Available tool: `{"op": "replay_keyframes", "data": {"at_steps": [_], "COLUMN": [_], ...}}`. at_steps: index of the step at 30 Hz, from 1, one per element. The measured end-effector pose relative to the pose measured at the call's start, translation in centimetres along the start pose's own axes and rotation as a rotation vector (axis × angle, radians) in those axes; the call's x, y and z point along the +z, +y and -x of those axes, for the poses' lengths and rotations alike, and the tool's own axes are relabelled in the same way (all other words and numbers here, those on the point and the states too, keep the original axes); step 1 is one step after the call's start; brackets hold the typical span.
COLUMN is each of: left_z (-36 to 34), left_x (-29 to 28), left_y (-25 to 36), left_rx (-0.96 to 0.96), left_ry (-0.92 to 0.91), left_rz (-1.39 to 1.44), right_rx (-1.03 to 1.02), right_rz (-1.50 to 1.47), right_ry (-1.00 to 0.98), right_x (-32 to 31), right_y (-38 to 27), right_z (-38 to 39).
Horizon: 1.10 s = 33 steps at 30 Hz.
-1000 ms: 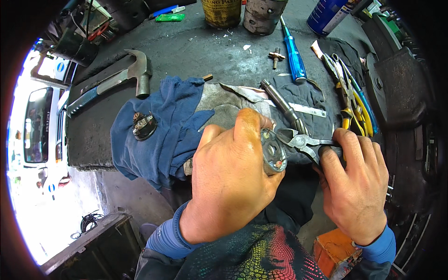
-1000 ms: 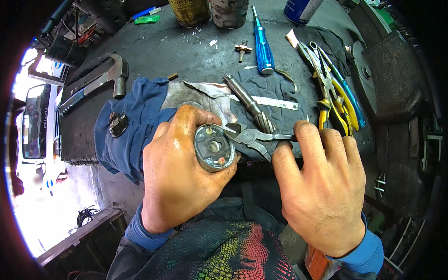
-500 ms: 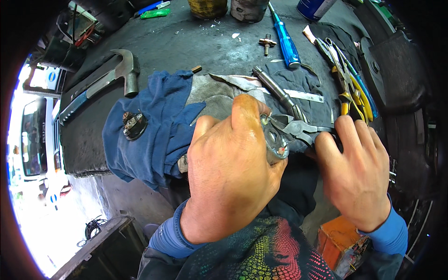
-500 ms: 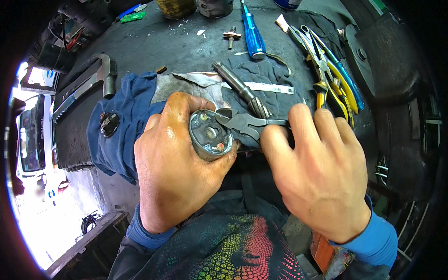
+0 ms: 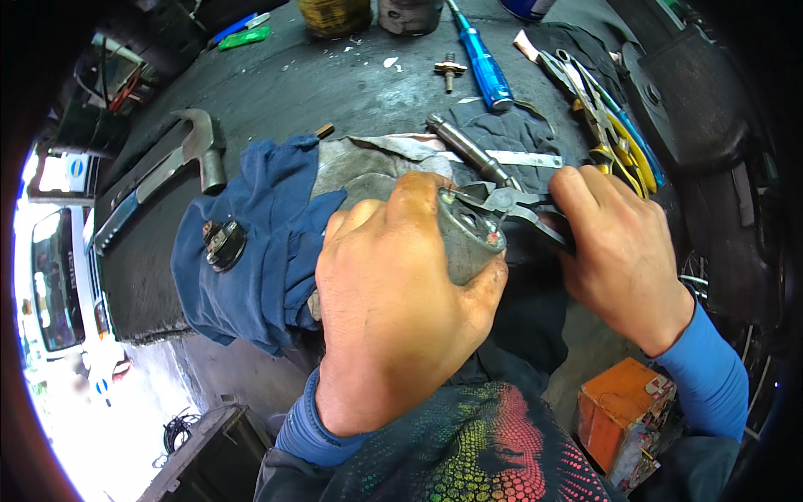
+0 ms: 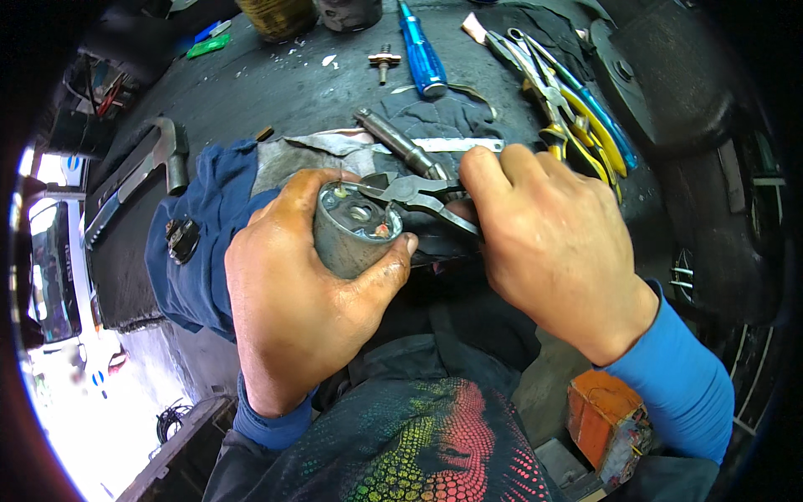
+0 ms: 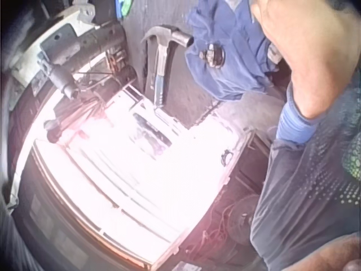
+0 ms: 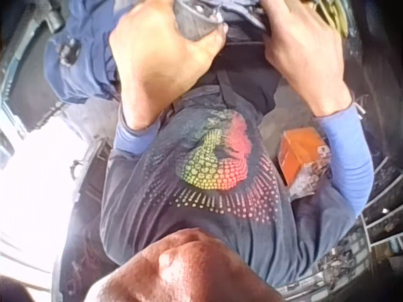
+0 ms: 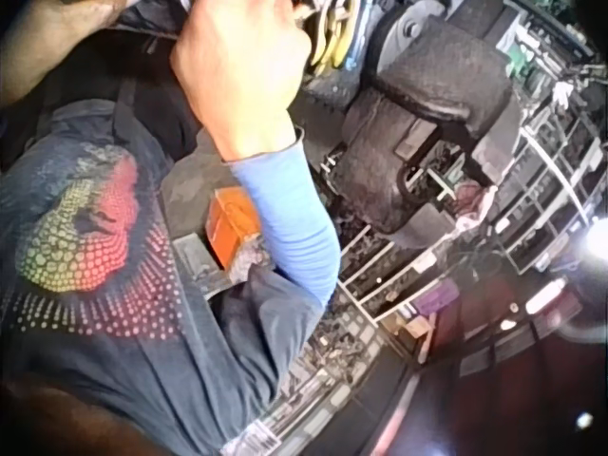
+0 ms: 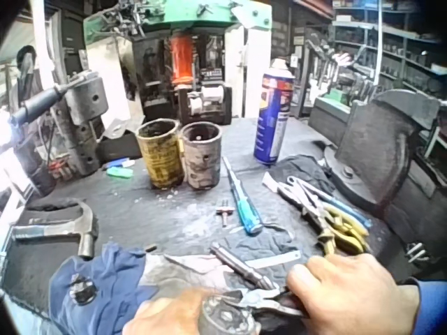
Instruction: The person uses pliers to repeatedly pull and adjust small wires or pins inside a cylindrical metal component. The person rotates the component to access different sides and continues the adjustment throughout the clip.
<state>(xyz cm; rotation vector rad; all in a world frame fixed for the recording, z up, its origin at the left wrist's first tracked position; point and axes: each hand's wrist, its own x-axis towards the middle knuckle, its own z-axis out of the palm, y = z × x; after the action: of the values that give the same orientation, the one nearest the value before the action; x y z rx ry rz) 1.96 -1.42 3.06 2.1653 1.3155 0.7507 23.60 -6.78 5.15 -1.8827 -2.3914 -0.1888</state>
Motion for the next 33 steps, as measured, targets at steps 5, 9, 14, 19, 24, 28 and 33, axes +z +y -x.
{"op": "replay_keyframes", "data": {"at_steps": [5,9,14,19,24,28,33], "left_z": [-0.2,-0.4,-0.3,-0.6,-0.6,-0.4,-0.4], "left_x": [0.3,0.1,0.0,-0.4,-0.6,-0.4,-0.5], "left_y": [-0.2,-0.4,-0.9,-1.1,-1.2,-1.2,-1.3], "left_rx": [0.001,0.051,0.021,0.026,-0.031,-0.032,-0.033], "left_ry": [-0.014,-0.034,-0.066,-0.103,-0.109,-0.097,-0.106], "left_rz": [0.027,0.046,0.138,0.135,0.167,0.174,0.177], "right_rx": [0.102,0.202,0.287,0.353,0.26,0.062,0.006], "right_rz": [-0.266,-0.452,-0.611,-0.673,-0.528,-0.143,0.058], "right_ry": [-0.161,-0.301,-0.426,-0.552,-0.201,-0.071,0.003], "right_x": [-0.4,-0.9,-1.8,-2.3,-2.0,-1.8,-1.7], "right_y": [0.4,0.6,0.6,0.9,0.0,-0.8,-1.4], "right_z": [0.4,0.4,-0.2,-1.1,-0.1,1.2,1.1]}}
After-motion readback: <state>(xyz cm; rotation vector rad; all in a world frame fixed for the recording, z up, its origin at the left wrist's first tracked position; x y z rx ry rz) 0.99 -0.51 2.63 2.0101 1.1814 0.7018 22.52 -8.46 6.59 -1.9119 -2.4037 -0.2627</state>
